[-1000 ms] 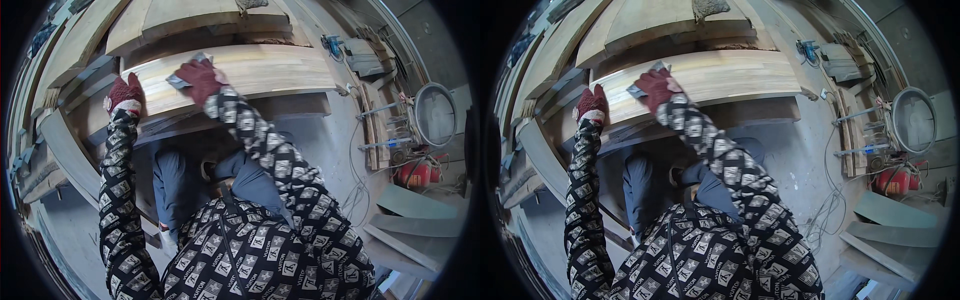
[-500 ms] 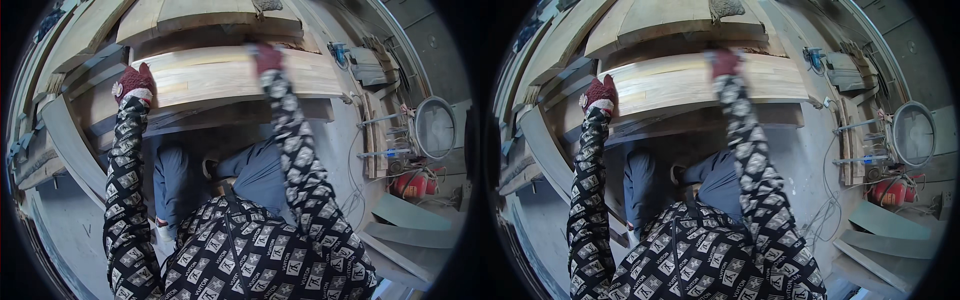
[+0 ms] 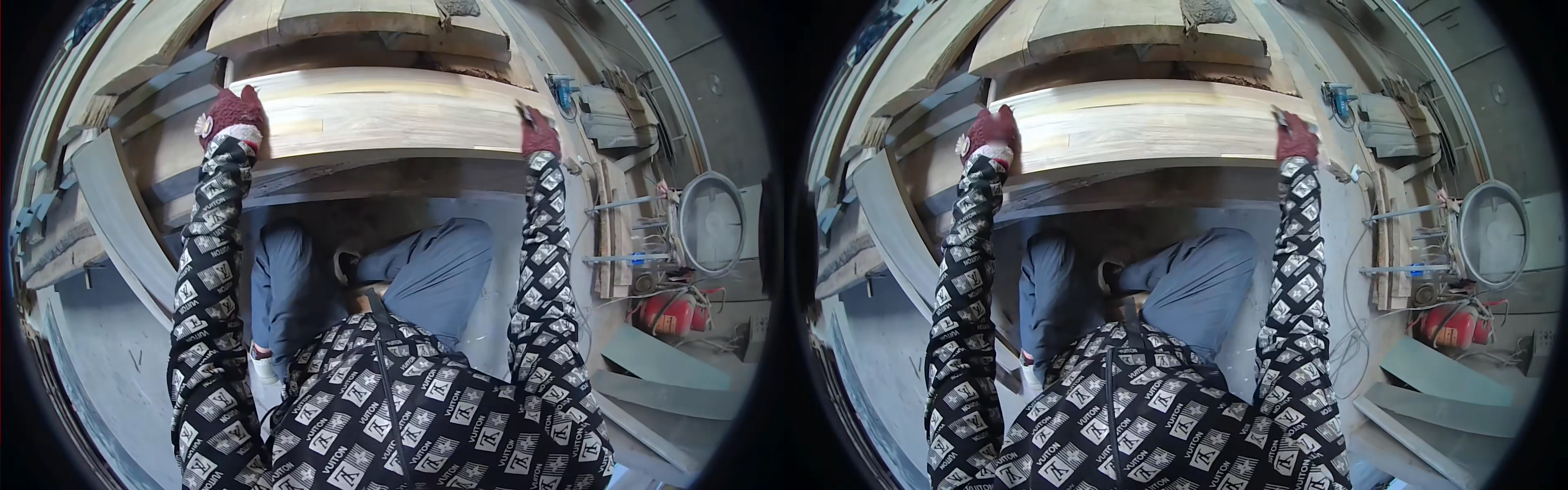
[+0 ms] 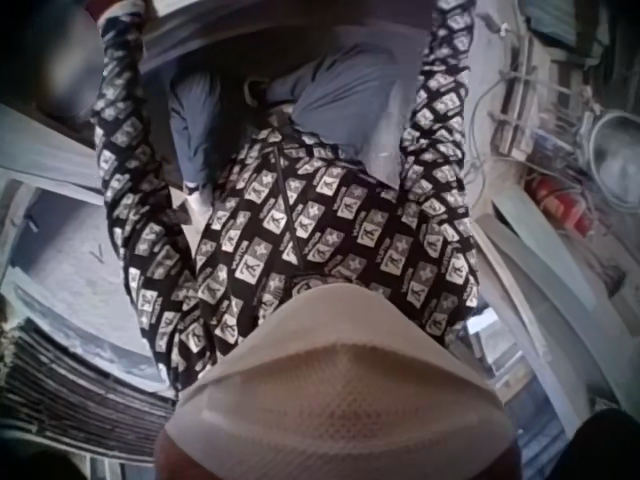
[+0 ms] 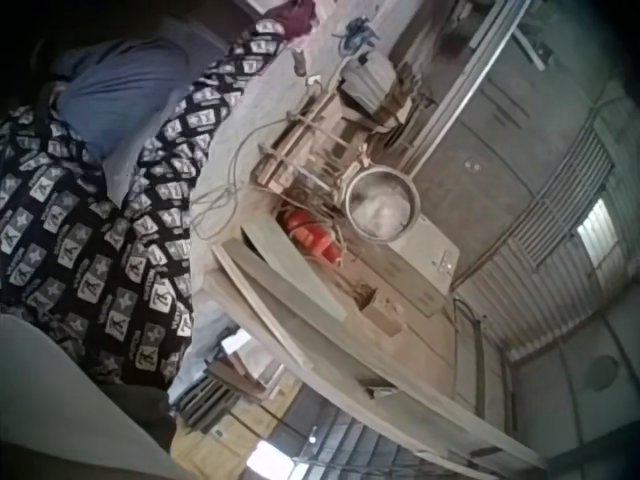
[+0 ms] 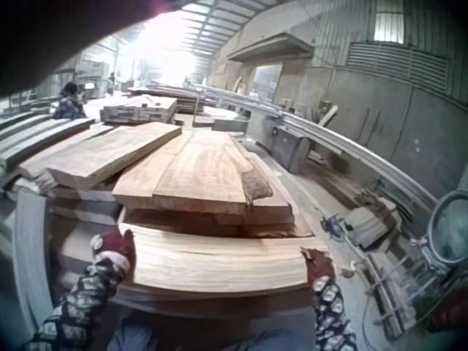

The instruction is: The person is using a sanding block to smooth the surface of wooden planks on a workbench.

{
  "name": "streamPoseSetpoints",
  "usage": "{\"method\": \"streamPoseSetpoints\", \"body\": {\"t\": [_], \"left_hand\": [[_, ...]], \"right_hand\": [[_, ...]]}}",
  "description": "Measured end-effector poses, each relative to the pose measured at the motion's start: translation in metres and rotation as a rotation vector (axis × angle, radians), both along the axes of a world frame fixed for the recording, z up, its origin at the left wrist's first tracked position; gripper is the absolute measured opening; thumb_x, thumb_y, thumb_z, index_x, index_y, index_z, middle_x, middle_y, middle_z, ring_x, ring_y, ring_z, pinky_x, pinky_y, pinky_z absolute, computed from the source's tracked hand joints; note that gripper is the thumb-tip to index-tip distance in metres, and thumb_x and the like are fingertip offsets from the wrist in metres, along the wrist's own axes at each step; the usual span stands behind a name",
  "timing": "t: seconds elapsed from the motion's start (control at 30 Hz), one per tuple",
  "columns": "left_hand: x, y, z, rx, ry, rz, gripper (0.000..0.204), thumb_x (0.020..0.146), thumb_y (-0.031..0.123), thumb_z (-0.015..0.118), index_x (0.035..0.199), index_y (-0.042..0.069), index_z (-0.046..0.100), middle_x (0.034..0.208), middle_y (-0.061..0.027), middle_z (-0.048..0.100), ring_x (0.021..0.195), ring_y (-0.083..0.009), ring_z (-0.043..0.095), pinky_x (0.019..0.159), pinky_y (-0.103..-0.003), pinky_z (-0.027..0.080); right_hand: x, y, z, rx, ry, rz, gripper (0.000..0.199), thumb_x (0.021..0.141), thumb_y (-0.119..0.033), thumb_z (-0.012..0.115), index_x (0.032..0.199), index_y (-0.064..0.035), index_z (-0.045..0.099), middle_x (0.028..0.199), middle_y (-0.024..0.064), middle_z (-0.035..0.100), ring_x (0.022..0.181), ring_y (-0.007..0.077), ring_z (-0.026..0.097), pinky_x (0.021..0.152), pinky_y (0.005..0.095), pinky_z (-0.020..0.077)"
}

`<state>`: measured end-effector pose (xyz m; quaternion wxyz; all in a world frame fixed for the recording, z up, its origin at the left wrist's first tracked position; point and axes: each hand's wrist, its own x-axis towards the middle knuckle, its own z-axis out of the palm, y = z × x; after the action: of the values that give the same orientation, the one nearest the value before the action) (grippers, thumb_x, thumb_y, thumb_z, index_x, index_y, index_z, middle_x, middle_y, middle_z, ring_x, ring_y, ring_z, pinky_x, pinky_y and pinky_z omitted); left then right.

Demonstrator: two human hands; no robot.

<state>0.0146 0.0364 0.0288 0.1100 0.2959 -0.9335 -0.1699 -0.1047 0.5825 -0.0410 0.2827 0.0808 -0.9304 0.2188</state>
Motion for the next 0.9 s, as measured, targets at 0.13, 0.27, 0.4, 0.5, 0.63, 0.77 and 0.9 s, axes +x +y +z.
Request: {"method": "streamPoseSetpoints", "body": {"t": [0.13,0.27,0.4,0.5,0.63,0.77,0.9], "left_hand": [[0.014,-0.024,-0.004,-0.030,-0.037,0.076,0.058,0.092,0.050,0.041,0.119,0.001,0.056,0.117,-0.0255,0.061,0.110,-0.0422,0.057,0.096,-0.048,0.042],[0.003,-0.021,-0.010,-0.034,-0.024,0.065,0.057,0.092,0.049,0.043,0.119,0.001,0.056,0.117,-0.0253,0.061,0.110,-0.0419,0.057,0.096,-0.048,0.043],[0.002,-0.032,-0.031,-0.089,0.185,0.019,0.050,0.090,0.041,0.049,0.121,0.002,0.056,0.118,-0.0243,0.061,0.110,-0.0411,0.057,0.096,-0.046,0.043],[0.008,0.004,-0.009,-0.004,0.569,-0.537,0.055,0.078,0.002,0.058,0.131,0.008,0.048,0.124,-0.0205,0.056,0.119,-0.0367,0.051,0.102,-0.042,0.041],[0.023,0.037,-0.025,0.425,0.317,-1.133,0.081,0.070,-0.027,0.036,0.142,0.010,0.038,0.130,-0.0157,0.051,0.125,-0.0281,0.048,0.107,-0.035,0.038],[0.041,0.050,0.012,0.477,0.144,-1.157,0.082,0.073,-0.006,0.054,0.148,0.012,0.026,0.133,-0.0205,0.049,0.130,-0.0353,0.044,0.109,-0.041,0.036],[0.047,0.057,-0.013,-0.108,0.122,-1.145,0.095,0.070,0.020,0.067,0.151,0.012,0.019,0.134,-0.0241,0.048,0.131,-0.0397,0.040,0.110,-0.046,0.030]], "right_hand": [[0.022,-0.145,0.023,0.287,-0.206,-0.338,0.033,0.085,-0.021,0.063,0.118,-0.0177,0.063,0.111,0.0117,0.065,0.106,0.0327,0.061,0.096,0.0412,0.0455],[0.095,-0.315,0.013,0.179,0.132,0.316,0.033,0.082,-0.020,0.064,0.114,-0.0152,0.063,0.109,0.0107,0.064,0.107,0.0325,0.059,0.097,0.0413,0.0439],[0.141,-0.367,0.053,0.026,-0.009,0.701,0.030,0.074,-0.016,0.066,0.103,-0.0117,0.064,0.104,0.0095,0.064,0.108,0.0304,0.056,0.097,0.0399,0.0416],[0.112,-0.345,0.039,-0.054,-0.038,0.788,0.023,0.077,-0.014,0.064,0.100,-0.0112,0.065,0.101,0.0088,0.064,0.103,0.0295,0.057,0.093,0.0398,0.0432],[0.099,-0.326,0.048,-0.057,-0.340,0.937,0.039,0.077,-0.018,0.068,0.115,-0.0088,0.062,0.109,0.0130,0.065,0.106,0.0301,0.059,0.095,0.0388,0.0448],[0.105,-0.285,0.079,-0.278,-0.704,0.909,0.058,0.074,-0.013,0.067,0.129,-0.0092,0.053,0.119,0.0130,0.063,0.114,0.0265,0.058,0.102,0.0352,0.0427],[0.083,-0.259,0.049,-0.334,-0.461,0.721,0.054,0.075,-0.001,0.065,0.128,-0.0048,0.054,0.125,0.0147,0.059,0.119,0.0228,0.056,0.104,0.0325,0.0413]]}}
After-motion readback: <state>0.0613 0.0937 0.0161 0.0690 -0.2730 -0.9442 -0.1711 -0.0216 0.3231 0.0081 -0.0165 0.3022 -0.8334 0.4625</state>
